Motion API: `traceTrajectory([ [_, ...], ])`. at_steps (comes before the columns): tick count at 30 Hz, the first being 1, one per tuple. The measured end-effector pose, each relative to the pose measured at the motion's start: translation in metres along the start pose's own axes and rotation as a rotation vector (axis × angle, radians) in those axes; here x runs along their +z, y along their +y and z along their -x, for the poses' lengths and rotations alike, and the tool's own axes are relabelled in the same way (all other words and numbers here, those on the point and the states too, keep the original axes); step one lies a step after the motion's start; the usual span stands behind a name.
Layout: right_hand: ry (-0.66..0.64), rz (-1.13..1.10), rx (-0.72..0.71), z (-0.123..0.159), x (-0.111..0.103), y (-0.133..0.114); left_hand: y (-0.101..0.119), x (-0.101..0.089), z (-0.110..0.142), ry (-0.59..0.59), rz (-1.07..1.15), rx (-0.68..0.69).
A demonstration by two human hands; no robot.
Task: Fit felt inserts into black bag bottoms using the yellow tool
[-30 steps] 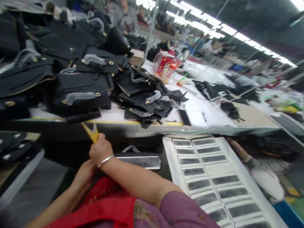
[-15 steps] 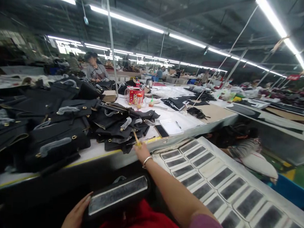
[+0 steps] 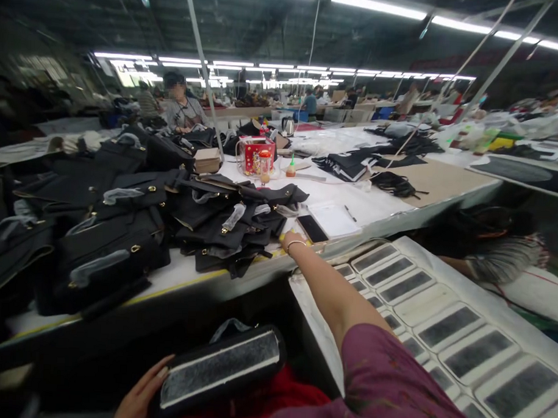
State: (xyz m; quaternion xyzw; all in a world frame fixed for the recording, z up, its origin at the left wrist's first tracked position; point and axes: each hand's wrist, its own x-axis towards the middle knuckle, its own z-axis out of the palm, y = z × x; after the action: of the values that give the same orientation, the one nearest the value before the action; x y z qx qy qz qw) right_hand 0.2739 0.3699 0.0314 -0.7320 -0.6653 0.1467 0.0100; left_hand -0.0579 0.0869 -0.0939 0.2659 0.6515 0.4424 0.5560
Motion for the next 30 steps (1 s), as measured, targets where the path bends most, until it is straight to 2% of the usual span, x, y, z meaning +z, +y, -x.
traceTrajectory([
  [2, -0.026, 0.029, 0.013, -0.013, 0.006, 0.001, 0.001, 0.001, 0.007, 0.032, -0.064, 0.013],
  [3, -0.034, 0.042, 0.015, -0.017, 0.009, 0.002, 0.003, 0.0, 0.011, 0.048, -0.159, 0.062],
  [5, -0.028, 0.079, 0.012, -0.022, 0.013, 0.004, 0.013, -0.005, 0.02, 0.067, -0.441, 0.267],
  [7, 0.012, 0.109, -0.102, -0.014, 0.018, 0.008, 0.025, -0.01, 0.028, -0.011, -0.747, 0.498],
  [8, -0.006, 0.098, -0.218, -0.003, 0.02, 0.011, 0.031, -0.011, 0.03, -0.084, -0.888, 0.593],
  [10, -0.163, 0.03, -0.519, 0.034, 0.027, 0.018, 0.041, -0.012, 0.033, -0.248, -1.12, 0.709],
  [12, -0.417, -0.027, -0.793, 0.082, 0.038, 0.025, 0.048, -0.008, 0.033, -0.359, -1.28, 0.738],
  [14, -0.503, 0.009, -0.946, 0.128, 0.053, 0.031, 0.054, -0.004, 0.03, -0.399, -1.392, 0.708],
  [16, -0.463, 0.068, -0.968, 0.159, 0.068, 0.035, 0.059, 0.001, 0.027, -0.409, -1.468, 0.667],
  [18, -0.393, 0.103, -0.959, 0.172, 0.078, 0.035, 0.065, 0.004, 0.025, -0.428, -1.509, 0.649],
  [21, -0.344, 0.12, -0.964, 0.169, 0.081, 0.031, 0.072, 0.006, 0.022, -0.471, -1.536, 0.653],
  [30, -0.341, 0.071, -0.897, 0.168, 0.08, 0.024, 0.073, 0.001, 0.019, -0.494, -1.447, 0.653],
])
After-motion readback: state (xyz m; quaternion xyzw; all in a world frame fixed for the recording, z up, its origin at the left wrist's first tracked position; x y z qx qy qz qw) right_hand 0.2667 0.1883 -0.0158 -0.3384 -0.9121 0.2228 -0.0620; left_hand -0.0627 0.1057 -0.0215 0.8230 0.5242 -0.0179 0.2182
